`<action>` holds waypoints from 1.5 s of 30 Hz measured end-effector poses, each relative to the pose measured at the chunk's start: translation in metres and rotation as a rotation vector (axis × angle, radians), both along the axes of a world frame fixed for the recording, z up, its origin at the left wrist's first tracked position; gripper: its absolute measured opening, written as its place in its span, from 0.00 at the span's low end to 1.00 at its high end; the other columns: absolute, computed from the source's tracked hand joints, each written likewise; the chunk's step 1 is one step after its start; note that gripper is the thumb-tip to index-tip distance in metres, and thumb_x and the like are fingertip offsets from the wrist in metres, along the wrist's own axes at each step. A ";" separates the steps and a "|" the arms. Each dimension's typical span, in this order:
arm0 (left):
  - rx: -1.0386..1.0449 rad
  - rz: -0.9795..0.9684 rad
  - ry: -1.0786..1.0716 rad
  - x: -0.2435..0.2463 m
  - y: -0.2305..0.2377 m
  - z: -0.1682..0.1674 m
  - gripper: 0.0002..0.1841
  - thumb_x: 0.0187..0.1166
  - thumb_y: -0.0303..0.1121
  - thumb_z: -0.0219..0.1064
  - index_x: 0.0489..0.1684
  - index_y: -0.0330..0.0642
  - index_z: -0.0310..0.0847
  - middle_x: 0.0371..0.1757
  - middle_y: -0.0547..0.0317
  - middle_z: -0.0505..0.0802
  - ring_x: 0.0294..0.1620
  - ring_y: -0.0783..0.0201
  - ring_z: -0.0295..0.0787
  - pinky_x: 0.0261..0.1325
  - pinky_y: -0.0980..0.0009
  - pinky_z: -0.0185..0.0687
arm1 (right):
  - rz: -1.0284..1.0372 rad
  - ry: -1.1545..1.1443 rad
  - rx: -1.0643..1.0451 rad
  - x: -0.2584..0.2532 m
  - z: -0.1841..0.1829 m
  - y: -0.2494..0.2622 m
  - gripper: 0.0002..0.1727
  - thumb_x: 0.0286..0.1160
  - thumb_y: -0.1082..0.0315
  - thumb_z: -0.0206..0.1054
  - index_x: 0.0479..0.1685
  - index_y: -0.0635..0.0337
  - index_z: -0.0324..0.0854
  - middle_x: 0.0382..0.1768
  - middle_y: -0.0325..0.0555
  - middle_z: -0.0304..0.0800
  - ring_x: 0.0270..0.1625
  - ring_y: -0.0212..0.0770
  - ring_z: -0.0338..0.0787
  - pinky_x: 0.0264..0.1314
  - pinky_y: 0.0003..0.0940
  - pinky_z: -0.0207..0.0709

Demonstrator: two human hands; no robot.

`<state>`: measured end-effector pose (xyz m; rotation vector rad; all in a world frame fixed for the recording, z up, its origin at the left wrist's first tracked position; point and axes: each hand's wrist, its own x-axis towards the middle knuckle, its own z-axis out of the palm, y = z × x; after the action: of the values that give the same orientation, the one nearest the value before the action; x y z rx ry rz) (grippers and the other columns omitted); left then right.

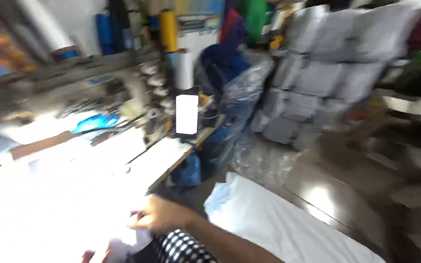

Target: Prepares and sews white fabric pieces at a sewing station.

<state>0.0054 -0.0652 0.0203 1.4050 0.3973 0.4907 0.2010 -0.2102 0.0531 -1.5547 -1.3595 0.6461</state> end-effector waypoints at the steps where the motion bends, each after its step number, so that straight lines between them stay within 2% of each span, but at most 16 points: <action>1: -0.058 0.020 -0.001 0.001 -0.005 0.001 0.06 0.80 0.28 0.68 0.44 0.54 0.84 0.37 0.77 0.95 0.38 0.79 0.90 0.48 0.77 0.87 | -0.021 0.041 -0.018 0.001 -0.001 -0.001 0.13 0.81 0.72 0.60 0.41 0.76 0.85 0.31 0.56 0.86 0.35 0.41 0.83 0.43 0.38 0.76; 5: -0.259 0.125 -0.023 0.004 -0.026 0.006 0.07 0.77 0.24 0.68 0.49 0.37 0.80 0.37 0.61 0.94 0.36 0.70 0.92 0.46 0.72 0.90 | -0.137 0.271 -0.152 0.005 -0.021 0.001 0.12 0.85 0.65 0.59 0.41 0.63 0.85 0.25 0.34 0.79 0.26 0.22 0.76 0.32 0.20 0.72; 9: -0.159 0.143 -0.024 -0.002 -0.029 0.000 0.06 0.79 0.26 0.67 0.48 0.34 0.83 0.39 0.60 0.93 0.40 0.70 0.92 0.50 0.71 0.90 | -0.329 0.104 -0.016 -0.002 -0.026 -0.001 0.12 0.84 0.64 0.60 0.50 0.55 0.89 0.39 0.35 0.89 0.38 0.26 0.86 0.43 0.27 0.82; 13: 0.005 0.114 -0.028 -0.006 -0.032 -0.003 0.07 0.82 0.27 0.65 0.48 0.32 0.84 0.39 0.60 0.93 0.40 0.71 0.90 0.49 0.73 0.89 | -0.262 -0.068 0.106 -0.021 -0.013 0.008 0.16 0.76 0.56 0.70 0.61 0.44 0.87 0.36 0.29 0.82 0.31 0.23 0.77 0.32 0.23 0.74; 16: 0.091 0.111 -0.023 -0.007 -0.035 -0.001 0.08 0.83 0.27 0.63 0.50 0.31 0.83 0.42 0.60 0.93 0.43 0.72 0.90 0.52 0.74 0.87 | -0.146 -0.178 0.060 -0.036 -0.013 0.016 0.16 0.75 0.56 0.69 0.58 0.46 0.89 0.43 0.35 0.88 0.39 0.30 0.86 0.39 0.34 0.84; 18: 0.100 0.120 -0.015 -0.012 -0.034 0.001 0.08 0.83 0.28 0.64 0.49 0.32 0.84 0.41 0.60 0.93 0.43 0.72 0.90 0.52 0.74 0.88 | -0.166 -0.142 0.090 -0.032 -0.022 0.022 0.07 0.74 0.63 0.66 0.42 0.50 0.89 0.34 0.32 0.86 0.34 0.26 0.84 0.35 0.27 0.81; 21: 0.106 0.120 0.009 -0.024 -0.029 0.001 0.07 0.83 0.28 0.64 0.48 0.33 0.84 0.41 0.61 0.93 0.43 0.72 0.90 0.52 0.74 0.88 | -0.205 0.085 0.023 -0.024 -0.015 0.019 0.05 0.79 0.65 0.64 0.36 0.48 0.85 0.27 0.29 0.81 0.25 0.22 0.76 0.27 0.19 0.70; 23: 0.151 0.136 0.048 -0.030 -0.026 -0.002 0.08 0.84 0.30 0.63 0.47 0.34 0.85 0.39 0.62 0.93 0.41 0.73 0.90 0.52 0.75 0.87 | -0.177 0.054 0.038 -0.026 -0.016 0.015 0.04 0.76 0.63 0.66 0.42 0.46 0.86 0.30 0.28 0.80 0.27 0.22 0.76 0.29 0.19 0.71; 26: 0.269 0.177 0.074 -0.032 -0.025 -0.005 0.11 0.87 0.33 0.60 0.42 0.38 0.87 0.33 0.65 0.90 0.35 0.77 0.86 0.44 0.79 0.84 | -0.130 -0.196 0.067 -0.040 -0.023 0.015 0.20 0.70 0.61 0.68 0.63 0.42 0.84 0.43 0.33 0.83 0.33 0.27 0.81 0.31 0.28 0.79; 28: 0.369 0.191 0.118 -0.034 -0.025 -0.006 0.14 0.89 0.35 0.57 0.36 0.40 0.86 0.27 0.68 0.86 0.29 0.79 0.81 0.36 0.81 0.78 | -0.214 -0.347 0.126 -0.046 -0.035 0.021 0.19 0.67 0.64 0.68 0.59 0.46 0.88 0.43 0.39 0.85 0.33 0.33 0.86 0.29 0.36 0.83; 31: 0.608 0.101 0.255 -0.048 -0.018 -0.001 0.19 0.92 0.38 0.53 0.34 0.43 0.89 0.29 0.70 0.92 0.31 0.79 0.87 0.39 0.80 0.84 | -0.264 -0.220 0.177 -0.039 -0.043 0.026 0.09 0.72 0.65 0.65 0.45 0.48 0.89 0.37 0.30 0.84 0.33 0.23 0.82 0.34 0.21 0.79; 34: 0.764 0.048 0.331 -0.066 -0.013 0.008 0.20 0.92 0.43 0.52 0.38 0.49 0.91 0.29 0.72 0.91 0.31 0.78 0.87 0.37 0.75 0.84 | -0.160 -0.122 0.221 -0.041 -0.037 0.018 0.08 0.74 0.66 0.66 0.45 0.49 0.89 0.37 0.28 0.85 0.35 0.19 0.81 0.37 0.15 0.78; 36: 0.776 0.014 0.261 -0.071 -0.011 0.016 0.20 0.93 0.45 0.52 0.39 0.49 0.91 0.29 0.72 0.90 0.32 0.79 0.86 0.38 0.79 0.83 | -0.080 -0.145 0.206 -0.045 -0.039 0.013 0.08 0.80 0.59 0.65 0.47 0.46 0.89 0.38 0.28 0.86 0.37 0.19 0.83 0.38 0.16 0.79; 39: 0.764 -0.014 0.176 -0.072 -0.010 0.024 0.20 0.93 0.44 0.52 0.41 0.47 0.91 0.31 0.70 0.91 0.34 0.81 0.86 0.40 0.82 0.81 | -0.068 -0.176 0.144 -0.038 -0.043 0.010 0.22 0.85 0.41 0.58 0.55 0.43 0.89 0.39 0.28 0.89 0.36 0.20 0.84 0.38 0.23 0.80; 42: 0.765 0.166 0.106 -0.068 -0.012 0.024 0.19 0.91 0.46 0.55 0.41 0.49 0.92 0.39 0.69 0.92 0.42 0.80 0.86 0.48 0.80 0.83 | -0.236 -0.154 0.094 -0.012 -0.036 0.015 0.26 0.82 0.38 0.59 0.60 0.44 0.89 0.34 0.27 0.85 0.31 0.24 0.81 0.33 0.29 0.79; 45: 0.778 0.411 0.033 -0.060 -0.012 0.030 0.19 0.91 0.50 0.53 0.37 0.58 0.90 0.65 0.71 0.85 0.57 0.77 0.83 0.59 0.77 0.81 | -0.370 -0.163 0.072 0.008 -0.022 0.036 0.14 0.78 0.61 0.69 0.58 0.54 0.88 0.38 0.39 0.83 0.33 0.34 0.79 0.34 0.35 0.74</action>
<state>-0.0549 -0.0768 0.0503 2.0918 0.5585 1.0317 0.2089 -0.1741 0.0315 -1.7700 -1.1532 0.2449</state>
